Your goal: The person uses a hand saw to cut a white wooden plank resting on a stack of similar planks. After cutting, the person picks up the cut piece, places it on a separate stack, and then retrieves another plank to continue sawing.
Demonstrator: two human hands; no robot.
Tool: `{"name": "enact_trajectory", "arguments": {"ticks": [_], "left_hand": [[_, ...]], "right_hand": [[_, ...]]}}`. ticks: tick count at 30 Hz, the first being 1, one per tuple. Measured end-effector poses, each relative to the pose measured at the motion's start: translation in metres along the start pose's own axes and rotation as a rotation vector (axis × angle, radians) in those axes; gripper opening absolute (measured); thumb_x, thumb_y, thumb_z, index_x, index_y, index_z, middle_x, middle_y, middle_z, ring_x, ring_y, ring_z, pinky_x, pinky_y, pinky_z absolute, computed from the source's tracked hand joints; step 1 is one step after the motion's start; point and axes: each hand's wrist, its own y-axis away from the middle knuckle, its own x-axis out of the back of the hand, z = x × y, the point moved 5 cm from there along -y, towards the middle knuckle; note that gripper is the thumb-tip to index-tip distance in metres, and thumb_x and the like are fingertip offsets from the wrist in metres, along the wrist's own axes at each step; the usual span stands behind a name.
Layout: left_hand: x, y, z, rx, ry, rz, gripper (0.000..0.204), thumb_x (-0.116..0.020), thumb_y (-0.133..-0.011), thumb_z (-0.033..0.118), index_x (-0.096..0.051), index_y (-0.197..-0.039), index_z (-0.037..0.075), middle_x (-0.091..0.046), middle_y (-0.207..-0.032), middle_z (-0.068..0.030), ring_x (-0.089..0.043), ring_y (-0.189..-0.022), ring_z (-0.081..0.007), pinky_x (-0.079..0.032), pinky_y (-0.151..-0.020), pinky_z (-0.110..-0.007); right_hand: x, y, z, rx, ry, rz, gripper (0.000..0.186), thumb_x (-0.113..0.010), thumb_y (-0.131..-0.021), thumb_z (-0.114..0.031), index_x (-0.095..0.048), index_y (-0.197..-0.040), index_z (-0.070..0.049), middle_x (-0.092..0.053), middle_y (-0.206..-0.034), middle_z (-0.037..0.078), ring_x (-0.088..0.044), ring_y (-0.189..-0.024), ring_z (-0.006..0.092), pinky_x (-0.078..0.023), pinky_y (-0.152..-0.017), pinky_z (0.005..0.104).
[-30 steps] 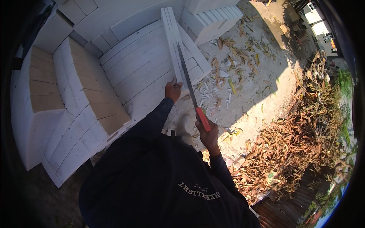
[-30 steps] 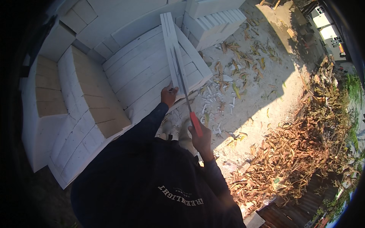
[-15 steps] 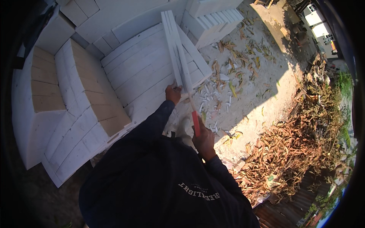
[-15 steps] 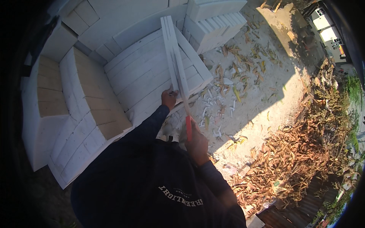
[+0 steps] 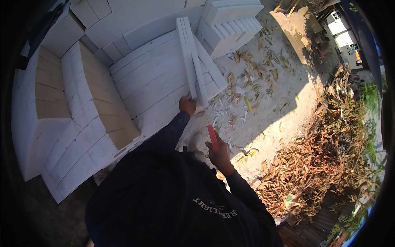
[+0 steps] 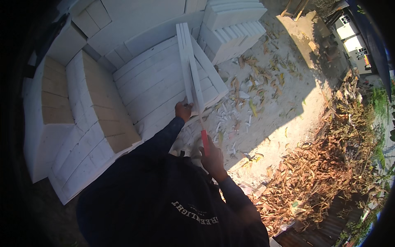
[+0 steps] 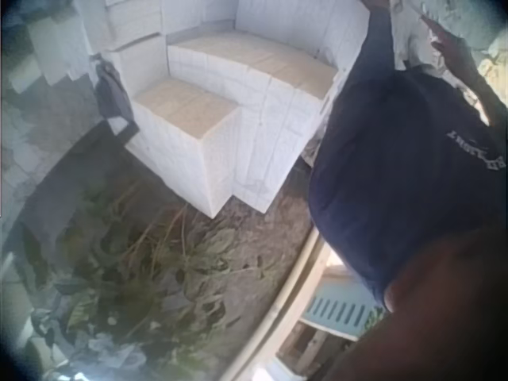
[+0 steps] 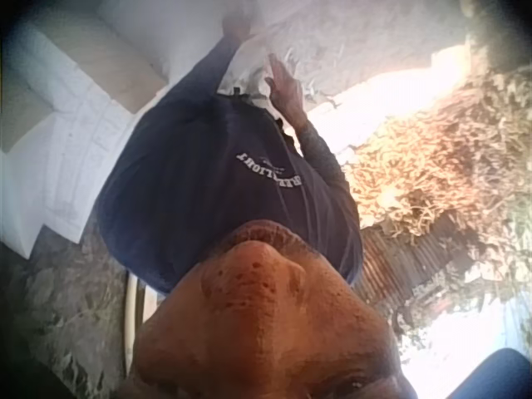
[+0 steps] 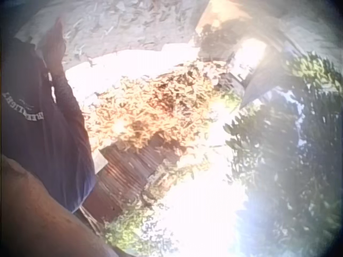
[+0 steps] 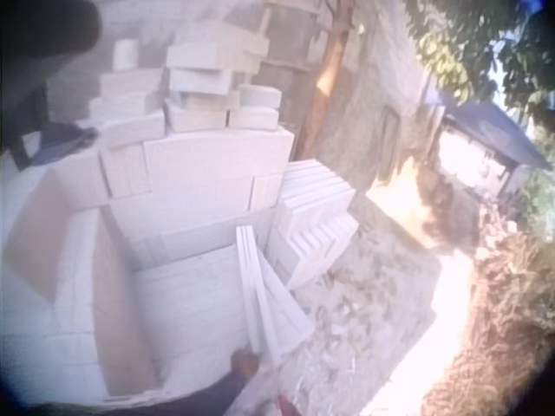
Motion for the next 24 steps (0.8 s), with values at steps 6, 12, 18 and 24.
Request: {"name": "enact_trajectory", "arguments": {"ticks": [6, 12, 18, 24], "left_hand": [[-0.009, -0.005, -0.03, -0.021, -0.086, 0.107, 0.051, -0.074, -0.092, 0.017, -0.061, -0.137, -0.005, -0.075, -0.095, -0.0216, -0.072, -0.086, -0.0267, -0.054, -0.081, -0.038], [-0.011, -0.005, -0.029, -0.065, 0.038, 0.085, 0.051, -0.072, -0.094, 0.014, -0.059, -0.139, -0.007, -0.075, -0.098, -0.0204, -0.07, -0.086, -0.0232, -0.053, -0.08, -0.034], [-0.007, -0.009, -0.036, -0.067, -0.038, 0.084, 0.05, -0.071, -0.093, 0.011, -0.06, -0.137, -0.007, -0.075, -0.097, -0.0196, -0.07, -0.083, -0.0218, -0.053, -0.08, -0.034], [-0.002, -0.004, -0.02, 0.002, 0.046, -0.01, 0.057, -0.073, -0.093, 0.016, -0.055, -0.141, -0.009, -0.073, -0.112, -0.0303, -0.072, -0.106, -0.0338, -0.053, -0.092, -0.037]], "right_hand": [[0.043, 0.006, -0.008, -0.053, -0.411, 0.079, 0.036, -0.071, -0.093, -0.01, -0.067, -0.125, 0.006, -0.072, -0.094, 0.01, -0.063, -0.088, 0.0112, -0.052, -0.078, 0.0295], [0.033, -0.017, 0.002, 0.036, -0.395, 0.132, 0.035, -0.071, -0.093, -0.012, -0.068, -0.125, 0.004, -0.07, -0.089, 0.009, -0.062, -0.083, 0.0117, -0.052, -0.076, 0.0298], [0.025, -0.038, 0.0, 0.074, -0.378, 0.18, 0.033, -0.073, -0.094, -0.015, -0.069, -0.12, 0.004, -0.068, -0.081, 0.009, -0.059, -0.076, 0.0119, -0.05, -0.071, 0.0303], [0.016, -0.046, 0.01, 0.029, -0.392, 0.152, 0.042, -0.073, -0.09, -0.014, -0.066, -0.128, 0.003, -0.071, -0.088, 0.023, -0.074, -0.082, 0.035, -0.054, -0.071, 0.0389]]}}
